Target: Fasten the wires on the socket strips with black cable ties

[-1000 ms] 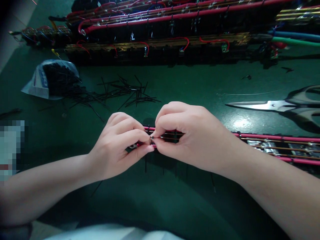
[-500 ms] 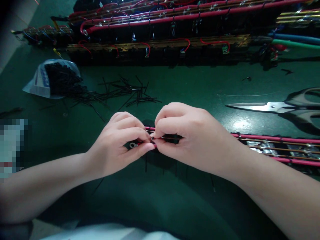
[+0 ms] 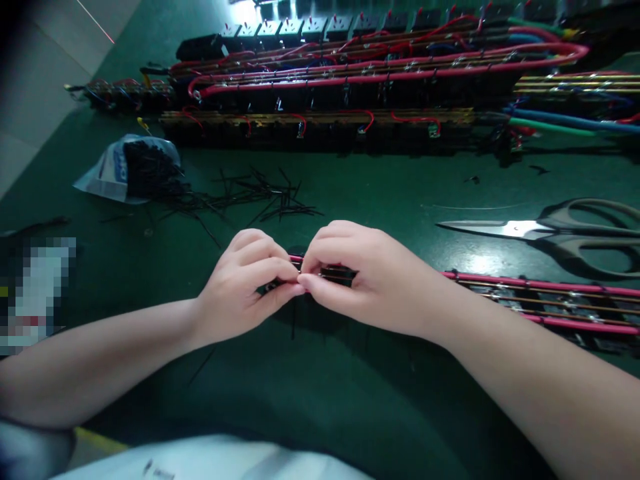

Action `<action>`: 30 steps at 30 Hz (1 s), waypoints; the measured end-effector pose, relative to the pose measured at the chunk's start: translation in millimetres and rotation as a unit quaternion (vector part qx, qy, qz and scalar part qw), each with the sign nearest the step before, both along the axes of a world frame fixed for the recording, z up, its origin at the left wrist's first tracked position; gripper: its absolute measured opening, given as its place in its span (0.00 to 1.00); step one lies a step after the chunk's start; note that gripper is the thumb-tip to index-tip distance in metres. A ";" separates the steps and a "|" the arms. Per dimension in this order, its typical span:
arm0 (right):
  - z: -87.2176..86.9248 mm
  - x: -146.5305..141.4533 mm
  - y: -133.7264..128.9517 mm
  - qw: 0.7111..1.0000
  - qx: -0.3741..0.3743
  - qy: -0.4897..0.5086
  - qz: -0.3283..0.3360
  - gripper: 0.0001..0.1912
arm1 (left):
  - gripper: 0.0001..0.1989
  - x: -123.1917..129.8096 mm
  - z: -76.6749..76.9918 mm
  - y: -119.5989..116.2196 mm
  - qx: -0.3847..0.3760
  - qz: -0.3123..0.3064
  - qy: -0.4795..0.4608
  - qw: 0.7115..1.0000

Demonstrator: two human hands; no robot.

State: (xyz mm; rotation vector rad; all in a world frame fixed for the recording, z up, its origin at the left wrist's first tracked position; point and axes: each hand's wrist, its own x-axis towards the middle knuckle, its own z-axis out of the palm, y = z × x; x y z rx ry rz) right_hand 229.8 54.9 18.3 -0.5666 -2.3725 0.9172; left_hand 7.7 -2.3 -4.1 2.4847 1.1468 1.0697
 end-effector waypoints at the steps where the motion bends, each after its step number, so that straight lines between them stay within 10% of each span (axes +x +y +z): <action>1: 0.0 -0.1 1.2 1.000 -0.016 -0.002 0.000 0.08 | 0.12 0.0 -0.8 0.1 0.009 -0.003 0.001 1.000; 30: 12.5 2.6 -0.8 0.992 -0.110 0.049 0.032 0.09 | 0.12 1.4 3.5 -4.0 -0.025 0.002 0.045 0.999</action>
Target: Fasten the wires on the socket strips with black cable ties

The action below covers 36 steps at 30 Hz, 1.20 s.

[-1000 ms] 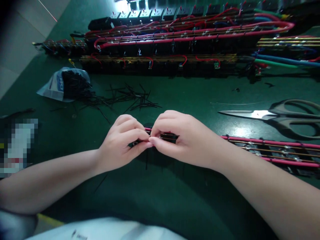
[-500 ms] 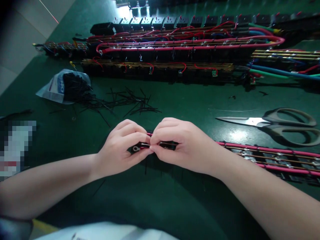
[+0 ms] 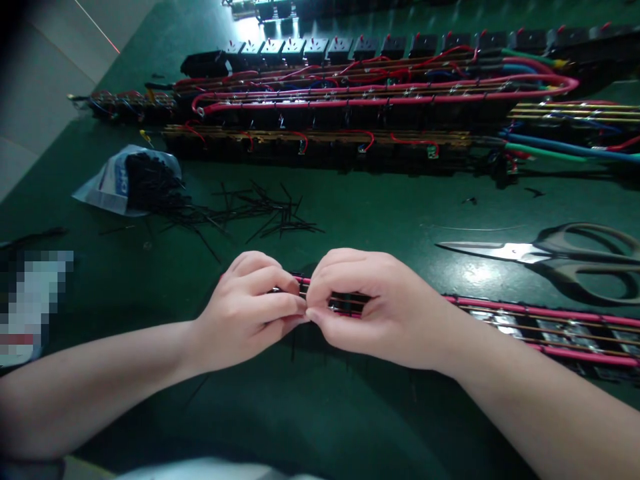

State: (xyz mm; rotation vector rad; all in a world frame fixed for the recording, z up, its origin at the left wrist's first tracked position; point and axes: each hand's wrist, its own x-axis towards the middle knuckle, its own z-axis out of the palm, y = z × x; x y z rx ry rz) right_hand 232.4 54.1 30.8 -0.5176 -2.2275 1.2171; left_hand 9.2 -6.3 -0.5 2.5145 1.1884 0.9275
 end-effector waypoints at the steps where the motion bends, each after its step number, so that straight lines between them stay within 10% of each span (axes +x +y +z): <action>1: -0.4 0.0 -0.2 1.000 0.000 -0.003 0.001 0.09 | 0.12 0.1 -0.3 0.0 0.001 0.000 0.003 1.000; 36: -12.3 -9.0 -8.8 0.983 0.139 -0.122 -0.024 0.06 | 0.08 -10.5 3.2 6.4 0.196 -0.091 0.029 0.976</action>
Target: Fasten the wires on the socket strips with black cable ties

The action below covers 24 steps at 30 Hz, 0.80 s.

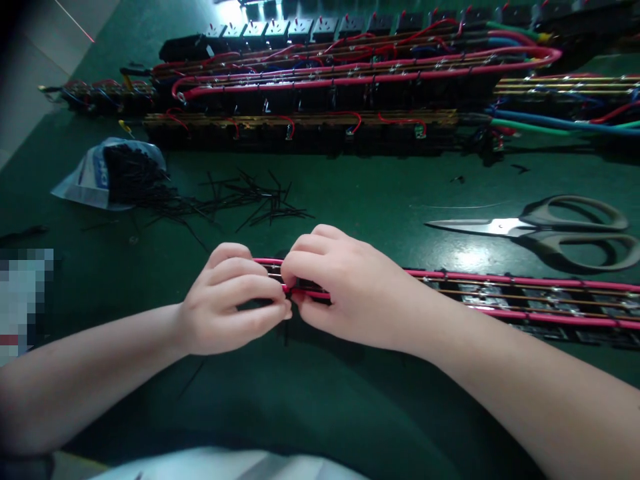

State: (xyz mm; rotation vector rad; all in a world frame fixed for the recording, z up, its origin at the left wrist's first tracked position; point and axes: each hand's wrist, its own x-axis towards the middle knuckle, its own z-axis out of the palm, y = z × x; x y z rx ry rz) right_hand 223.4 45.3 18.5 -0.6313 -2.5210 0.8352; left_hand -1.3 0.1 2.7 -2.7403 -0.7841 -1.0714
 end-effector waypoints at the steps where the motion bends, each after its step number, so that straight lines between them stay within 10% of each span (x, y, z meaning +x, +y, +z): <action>1: 0.4 0.3 0.1 1.000 -0.005 0.002 0.000 0.06 | 0.08 -0.3 0.2 0.6 -0.003 -0.005 0.000 1.000; 24: -0.6 -4.4 -6.6 0.998 0.055 0.010 -0.002 0.07 | 0.07 -0.9 1.2 -0.6 0.074 -0.049 0.073 0.993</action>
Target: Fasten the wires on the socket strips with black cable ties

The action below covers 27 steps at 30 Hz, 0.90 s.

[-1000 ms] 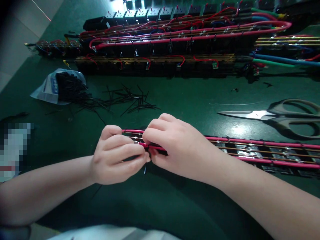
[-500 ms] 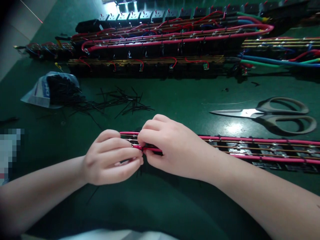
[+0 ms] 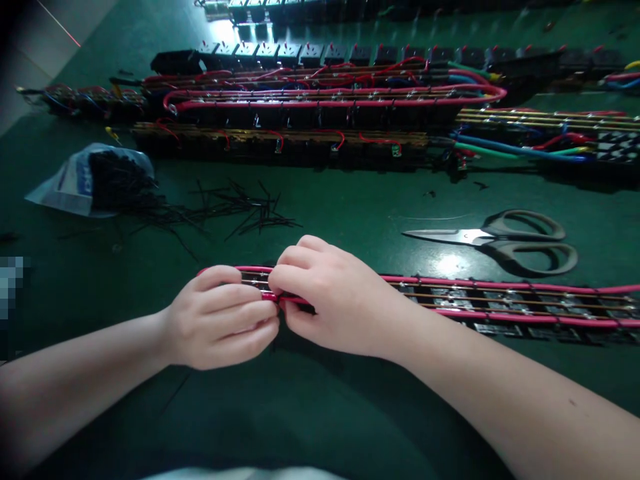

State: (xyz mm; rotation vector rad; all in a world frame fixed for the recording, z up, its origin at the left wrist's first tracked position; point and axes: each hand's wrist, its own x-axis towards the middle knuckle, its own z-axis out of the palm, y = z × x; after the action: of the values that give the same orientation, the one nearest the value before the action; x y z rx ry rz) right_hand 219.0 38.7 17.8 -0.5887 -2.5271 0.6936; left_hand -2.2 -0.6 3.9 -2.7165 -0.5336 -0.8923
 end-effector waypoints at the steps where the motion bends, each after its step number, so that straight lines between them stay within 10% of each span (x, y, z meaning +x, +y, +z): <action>1: 3.0 -0.2 -0.4 1.000 -0.006 0.003 0.000 0.06 | 0.07 -0.6 -0.7 -0.7 0.002 0.001 0.000 1.000; 5: 34.5 20.1 6.2 0.998 -0.005 -0.041 -0.047 0.07 | 0.06 -2.5 -2.2 -3.4 0.000 0.001 0.003 1.000; 8: 63.4 73.5 26.5 0.971 0.062 -0.109 -0.204 0.16 | 0.06 -2.5 -3.0 -3.9 0.007 0.001 0.003 1.000; 12: 68.3 169.9 66.0 0.807 0.027 -0.397 -0.436 0.21 | 0.05 -1.1 -5.3 -3.8 0.029 0.007 -0.006 1.000; 20: 17.4 212.5 87.1 0.737 -0.103 -0.510 -0.431 0.14 | 0.19 -1.6 -8.8 -1.5 -0.072 0.183 0.066 0.978; 27: 20.9 195.9 81.6 0.743 -0.149 -0.502 -0.417 0.16 | 0.18 -2.8 -16.5 3.3 -0.191 0.196 0.041 0.961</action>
State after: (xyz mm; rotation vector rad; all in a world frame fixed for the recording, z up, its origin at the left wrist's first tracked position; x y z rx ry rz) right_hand 414.9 120.3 38.7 -2.5737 -2.4532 0.4471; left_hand -5.0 2.8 -12.6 -2.7953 -1.2876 -0.6187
